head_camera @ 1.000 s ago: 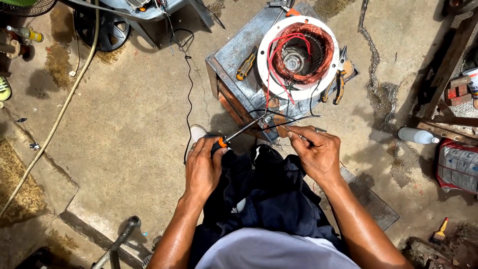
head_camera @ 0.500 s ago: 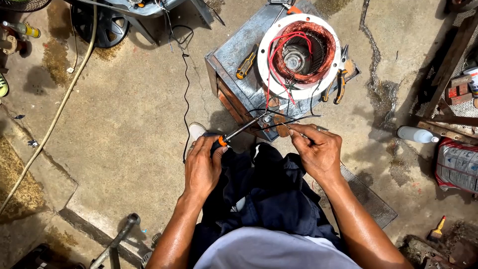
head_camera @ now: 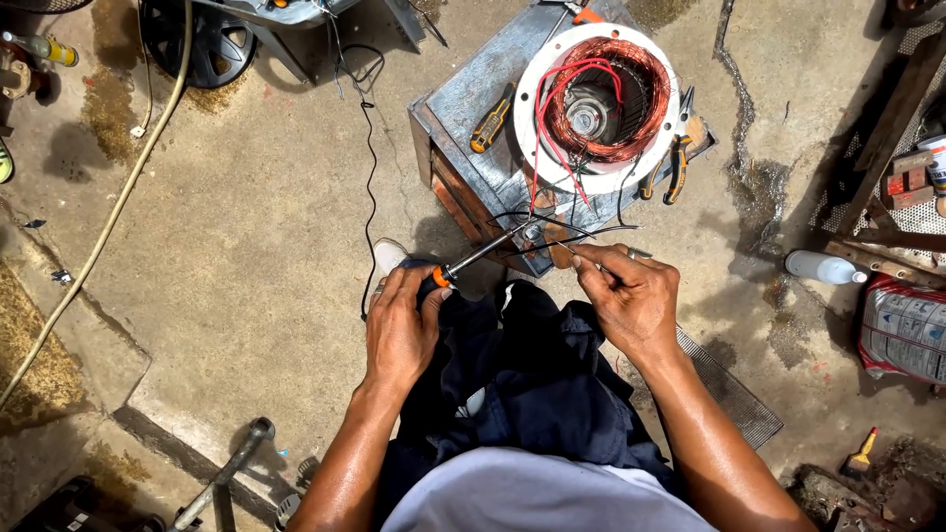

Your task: Soldering electrical wires onto a motor stator during a repair task.

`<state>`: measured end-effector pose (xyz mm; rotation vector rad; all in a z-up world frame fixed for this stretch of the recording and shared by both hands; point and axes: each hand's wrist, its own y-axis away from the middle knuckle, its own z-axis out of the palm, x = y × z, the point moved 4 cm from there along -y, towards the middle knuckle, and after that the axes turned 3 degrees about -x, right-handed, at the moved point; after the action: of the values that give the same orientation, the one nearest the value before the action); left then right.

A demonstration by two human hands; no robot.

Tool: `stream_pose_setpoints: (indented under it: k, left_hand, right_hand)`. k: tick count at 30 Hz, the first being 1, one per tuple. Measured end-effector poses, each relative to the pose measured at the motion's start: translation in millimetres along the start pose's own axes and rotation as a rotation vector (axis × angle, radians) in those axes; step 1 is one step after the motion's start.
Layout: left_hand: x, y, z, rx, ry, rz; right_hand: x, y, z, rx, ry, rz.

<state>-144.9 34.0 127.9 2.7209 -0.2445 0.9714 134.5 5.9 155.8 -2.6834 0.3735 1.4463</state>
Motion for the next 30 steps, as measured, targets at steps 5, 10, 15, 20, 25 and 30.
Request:
stream_pose_setpoints:
  k: [5, 10, 15, 20, 25, 30]
  left_hand:
    - [0.6, 1.1, -1.1, 0.009, -0.006, -0.011]
    - [-1.6, 1.7, -2.0, 0.036, -0.031, -0.015]
    - [-7.0, 3.2, 1.1, 0.056, -0.043, -0.015]
    - [-3.5, 3.1, -2.5, 0.078, -0.034, -0.006]
    - [-2.8, 3.5, -1.6, 0.086, -0.047, 0.006]
    - [-2.9, 4.6, -2.2, 0.094, -0.034, 0.010]
  right_hand:
    - [-2.1, 2.9, 0.6, 0.011, 0.017, -0.021]
    - [-4.5, 4.1, 0.8, 0.029, 0.033, -0.061]
    - [-7.5, 4.7, 1.2, 0.032, 0.046, -0.080]
    - [-9.1, 5.1, 0.5, 0.034, 0.041, -0.108]
    - [-13.5, 5.0, 0.6, 0.028, 0.038, -0.106]
    - [-10.4, 5.2, 0.2, 0.034, 0.033, -0.106]
